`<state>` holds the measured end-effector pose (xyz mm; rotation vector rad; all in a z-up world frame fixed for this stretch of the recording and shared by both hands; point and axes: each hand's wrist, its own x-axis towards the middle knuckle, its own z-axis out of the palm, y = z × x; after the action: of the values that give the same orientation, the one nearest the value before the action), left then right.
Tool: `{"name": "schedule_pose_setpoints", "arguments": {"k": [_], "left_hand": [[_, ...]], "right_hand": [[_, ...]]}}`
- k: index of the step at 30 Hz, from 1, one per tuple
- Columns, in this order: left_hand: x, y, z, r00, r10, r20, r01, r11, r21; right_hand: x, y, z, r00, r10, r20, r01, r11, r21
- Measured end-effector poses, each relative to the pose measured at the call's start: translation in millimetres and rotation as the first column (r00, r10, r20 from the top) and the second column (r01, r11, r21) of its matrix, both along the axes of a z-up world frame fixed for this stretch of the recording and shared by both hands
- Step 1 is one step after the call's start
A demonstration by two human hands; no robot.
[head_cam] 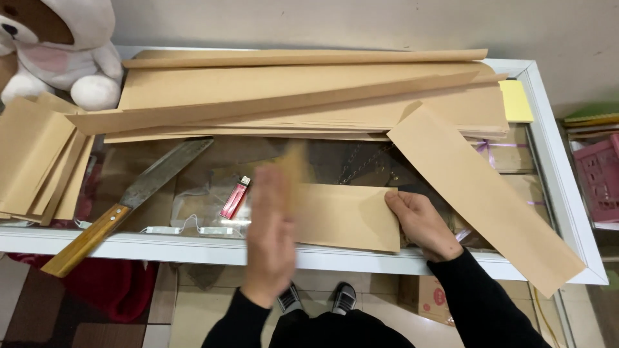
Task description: Folding brown paper strips into packets and sealing the edges using a lighter.
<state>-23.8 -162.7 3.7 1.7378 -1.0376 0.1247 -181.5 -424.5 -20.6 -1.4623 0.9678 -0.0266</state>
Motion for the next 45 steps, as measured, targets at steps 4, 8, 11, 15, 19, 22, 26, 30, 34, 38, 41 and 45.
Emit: {"name": "schedule_pose_setpoints", "arguments": {"k": [4, 8, 11, 15, 19, 22, 26, 30, 34, 38, 41, 45], "left_hand": [[-19, -18, -35, 0.957, -0.153, 0.245, 0.099, 0.971, 0.22], [-33, -32, -30, 0.898, -0.309, 0.313, 0.127, 0.863, 0.488], [-32, -38, -30, 0.885, -0.352, 0.304, 0.135, 0.821, 0.555], [-27, -43, -38, 0.887, -0.385, 0.253, 0.147, 0.758, 0.636], [-31, -46, -38, 0.886, -0.383, 0.261, 0.147, 0.766, 0.626], [-33, -50, -39, 0.879, -0.365, 0.306, 0.115, 0.787, 0.607], [-24, -50, -31, 0.888, -0.36, 0.288, 0.153, 0.82, 0.552], [9, -28, -19, 0.908, -0.239, 0.343, 0.035, 0.862, 0.506], [31, -1, -36, 0.935, -0.199, 0.294, -0.001, 0.827, 0.562], [32, 6, -38, 0.958, -0.233, 0.166, 0.082, 0.78, 0.621], [34, 5, -36, 0.96, -0.238, 0.148, 0.092, 0.766, 0.636], [35, 6, -36, 0.96, -0.247, 0.13, 0.103, 0.745, 0.66]], "right_hand": [[7, -1, -7, 0.998, 0.019, 0.059, -0.02, 1.0, 0.023], [20, 5, 7, 0.999, -0.032, 0.044, 0.027, 0.993, 0.119], [26, 3, 2, 0.995, -0.059, 0.074, 0.048, 0.988, 0.147], [33, 15, 36, 0.999, -0.035, -0.031, 0.037, 0.997, 0.066], [21, 9, 32, 0.969, 0.025, -0.244, -0.106, 0.94, -0.326], [15, -5, 4, 0.962, 0.074, -0.264, -0.206, 0.83, -0.518], [24, -8, 9, 0.984, 0.043, -0.174, -0.081, 0.973, -0.218], [27, 1, 37, 0.996, -0.026, -0.081, 0.027, 1.0, 0.009], [26, -9, 27, 0.997, -0.01, -0.073, 0.013, 0.999, 0.044], [24, -15, 19, 0.997, 0.017, -0.072, -0.009, 0.994, 0.106], [24, -13, 31, 0.996, 0.03, -0.086, -0.018, 0.991, 0.135], [24, -13, 30, 0.995, 0.044, -0.085, -0.03, 0.986, 0.163]]}}
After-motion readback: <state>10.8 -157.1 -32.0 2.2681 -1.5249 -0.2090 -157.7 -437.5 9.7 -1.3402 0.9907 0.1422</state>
